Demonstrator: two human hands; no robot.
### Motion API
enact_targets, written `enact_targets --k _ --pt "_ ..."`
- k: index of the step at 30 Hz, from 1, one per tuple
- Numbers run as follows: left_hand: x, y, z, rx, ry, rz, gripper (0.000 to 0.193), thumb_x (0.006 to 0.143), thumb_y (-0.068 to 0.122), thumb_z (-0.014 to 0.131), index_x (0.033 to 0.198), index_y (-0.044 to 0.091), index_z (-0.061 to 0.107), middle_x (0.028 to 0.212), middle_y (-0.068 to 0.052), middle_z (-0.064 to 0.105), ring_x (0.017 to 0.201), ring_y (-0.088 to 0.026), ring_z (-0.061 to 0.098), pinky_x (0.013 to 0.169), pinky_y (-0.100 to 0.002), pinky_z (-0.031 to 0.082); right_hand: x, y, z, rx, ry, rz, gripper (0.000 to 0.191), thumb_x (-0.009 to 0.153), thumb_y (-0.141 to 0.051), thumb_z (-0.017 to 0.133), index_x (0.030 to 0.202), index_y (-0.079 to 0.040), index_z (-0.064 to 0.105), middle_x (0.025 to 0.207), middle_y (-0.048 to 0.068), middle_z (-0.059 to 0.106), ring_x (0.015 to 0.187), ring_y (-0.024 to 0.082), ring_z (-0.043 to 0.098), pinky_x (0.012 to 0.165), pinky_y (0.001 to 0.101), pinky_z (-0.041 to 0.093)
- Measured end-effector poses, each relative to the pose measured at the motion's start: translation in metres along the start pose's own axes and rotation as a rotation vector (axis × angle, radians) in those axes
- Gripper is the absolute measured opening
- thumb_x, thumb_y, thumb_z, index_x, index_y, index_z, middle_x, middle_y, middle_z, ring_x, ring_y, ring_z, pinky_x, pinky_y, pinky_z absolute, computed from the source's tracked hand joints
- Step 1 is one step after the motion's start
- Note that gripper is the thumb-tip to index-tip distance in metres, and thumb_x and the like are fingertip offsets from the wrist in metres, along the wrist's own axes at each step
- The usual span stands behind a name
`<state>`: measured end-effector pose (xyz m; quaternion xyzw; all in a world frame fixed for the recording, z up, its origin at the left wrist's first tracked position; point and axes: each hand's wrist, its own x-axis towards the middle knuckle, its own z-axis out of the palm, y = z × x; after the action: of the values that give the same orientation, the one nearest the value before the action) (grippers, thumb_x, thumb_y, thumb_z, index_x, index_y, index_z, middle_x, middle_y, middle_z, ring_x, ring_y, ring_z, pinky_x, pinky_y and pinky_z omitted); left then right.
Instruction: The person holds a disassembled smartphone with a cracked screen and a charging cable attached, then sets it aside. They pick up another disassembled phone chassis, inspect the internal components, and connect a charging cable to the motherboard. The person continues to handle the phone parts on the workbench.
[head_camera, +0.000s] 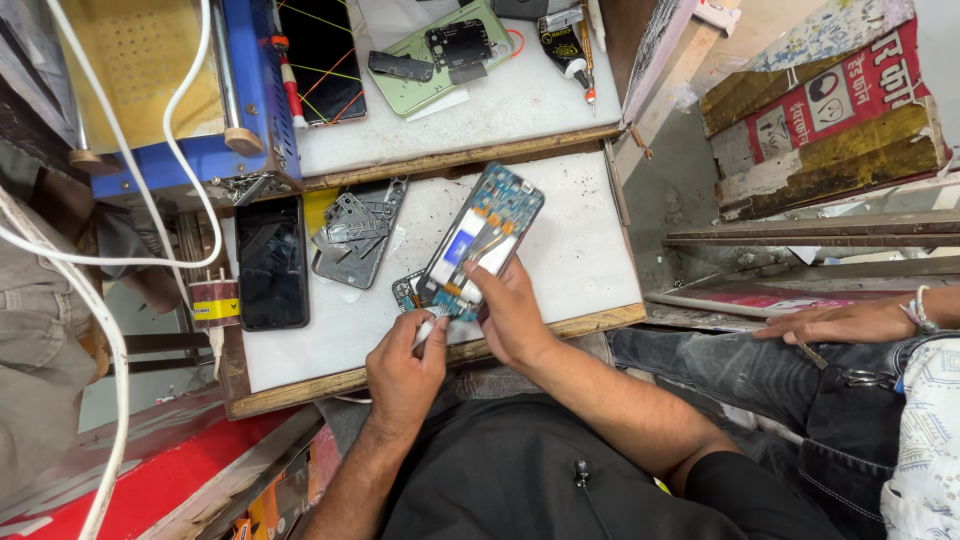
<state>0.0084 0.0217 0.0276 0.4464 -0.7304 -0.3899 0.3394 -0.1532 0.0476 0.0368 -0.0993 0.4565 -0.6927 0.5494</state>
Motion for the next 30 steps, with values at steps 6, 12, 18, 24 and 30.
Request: enact_targets --k 6,12,18,24,30 --pt "-0.006 -0.009 -0.011 -0.023 0.016 -0.015 0.013 0.094 0.015 0.074 0.1 0.003 0.07 0.081 -0.008 0.073 0.059 -0.015 0.067 0.053 -0.03 0.053 0.042 -0.034 -0.003 -0.145 0.017 0.052 0.044 0.098 -0.02 0.062 0.136 -0.004 0.047 0.119 0.012 0.07 0.106 0.02 0.071 0.088 0.0363 0.064" --pt "-0.007 -0.014 -0.01 -0.036 -0.037 -0.038 0.013 0.093 0.016 0.075 0.098 0.005 0.07 0.076 -0.007 0.072 0.055 -0.015 0.065 0.052 -0.029 0.052 0.114 -0.084 0.025 -0.21 -0.084 0.134 0.042 0.101 -0.028 0.059 0.139 -0.014 0.046 0.114 0.012 0.068 0.093 0.022 0.07 0.062 0.0357 0.064" --pt "-0.003 -0.014 -0.012 -0.024 -0.082 -0.03 0.013 0.092 0.017 0.076 0.096 0.006 0.07 0.076 -0.006 0.072 0.054 -0.014 0.065 0.051 -0.029 0.051 0.166 -0.113 0.062 -0.007 -0.219 0.121 0.037 0.103 -0.013 0.056 0.138 -0.016 0.045 0.126 0.014 0.063 0.108 0.026 0.07 0.088 0.0431 0.066" --pt "-0.002 -0.015 -0.015 -0.064 -0.102 -0.077 0.012 0.092 0.016 0.076 0.096 0.006 0.071 0.074 -0.005 0.07 0.053 -0.013 0.062 0.051 -0.029 0.05 0.165 -0.109 0.059 0.063 -0.232 0.103 0.051 0.101 -0.003 0.052 0.15 -0.011 0.038 0.135 0.02 0.06 0.12 0.03 0.066 0.105 0.0424 0.06" --pt "0.003 -0.015 -0.021 -0.137 -0.112 -0.129 0.013 0.094 0.014 0.075 0.102 0.005 0.07 0.087 -0.007 0.073 0.066 -0.015 0.066 0.056 -0.029 0.051 0.134 -0.109 0.017 -0.051 -0.17 0.058 0.05 0.105 -0.006 0.049 0.153 0.001 0.039 0.145 0.022 0.057 0.124 0.029 0.068 0.106 0.0382 0.059"
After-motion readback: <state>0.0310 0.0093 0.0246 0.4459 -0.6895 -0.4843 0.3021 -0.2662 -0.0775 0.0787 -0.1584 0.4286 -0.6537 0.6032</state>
